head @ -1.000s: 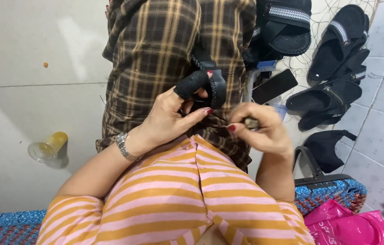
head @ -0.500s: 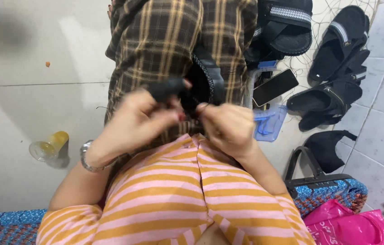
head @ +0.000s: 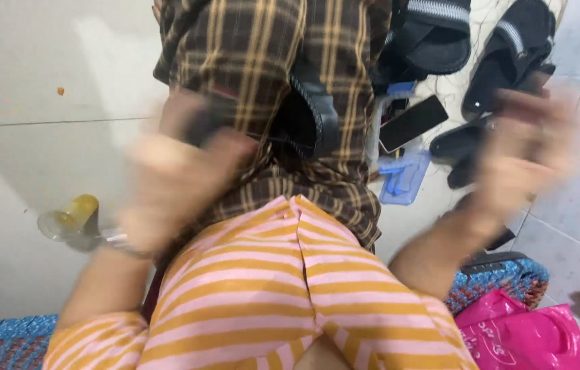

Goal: Hand-sewing the sole and upper of a sandal together using a needle and thread.

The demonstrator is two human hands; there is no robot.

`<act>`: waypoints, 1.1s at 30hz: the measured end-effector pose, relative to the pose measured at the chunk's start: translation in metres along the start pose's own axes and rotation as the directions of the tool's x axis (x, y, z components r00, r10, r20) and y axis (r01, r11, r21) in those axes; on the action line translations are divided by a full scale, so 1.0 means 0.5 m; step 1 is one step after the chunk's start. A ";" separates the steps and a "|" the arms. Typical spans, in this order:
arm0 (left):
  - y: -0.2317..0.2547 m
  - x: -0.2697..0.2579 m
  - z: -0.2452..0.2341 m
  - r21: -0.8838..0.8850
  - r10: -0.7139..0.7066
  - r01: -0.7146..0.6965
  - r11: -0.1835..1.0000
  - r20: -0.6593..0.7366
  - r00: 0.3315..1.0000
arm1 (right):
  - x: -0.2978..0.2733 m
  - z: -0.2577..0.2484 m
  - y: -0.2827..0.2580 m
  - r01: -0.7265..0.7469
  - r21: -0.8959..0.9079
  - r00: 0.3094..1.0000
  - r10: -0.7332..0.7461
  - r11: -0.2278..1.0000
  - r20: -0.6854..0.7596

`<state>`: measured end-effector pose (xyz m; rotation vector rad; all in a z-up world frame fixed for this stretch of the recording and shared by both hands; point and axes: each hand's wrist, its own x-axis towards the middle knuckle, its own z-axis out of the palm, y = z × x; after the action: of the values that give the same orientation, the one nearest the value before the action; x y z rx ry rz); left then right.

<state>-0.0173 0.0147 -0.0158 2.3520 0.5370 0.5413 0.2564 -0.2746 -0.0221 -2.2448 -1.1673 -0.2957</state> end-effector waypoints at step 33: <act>0.036 0.048 0.166 -0.359 0.002 -0.032 0.933 -0.084 0.996 | -0.099 0.238 -0.123 -0.383 0.764 0.922 0.269 0.520 0.279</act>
<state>0.0486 -0.0276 -0.0560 1.9933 0.4133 0.6851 0.1695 -0.2105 -0.1154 -1.5787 -0.6679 0.4807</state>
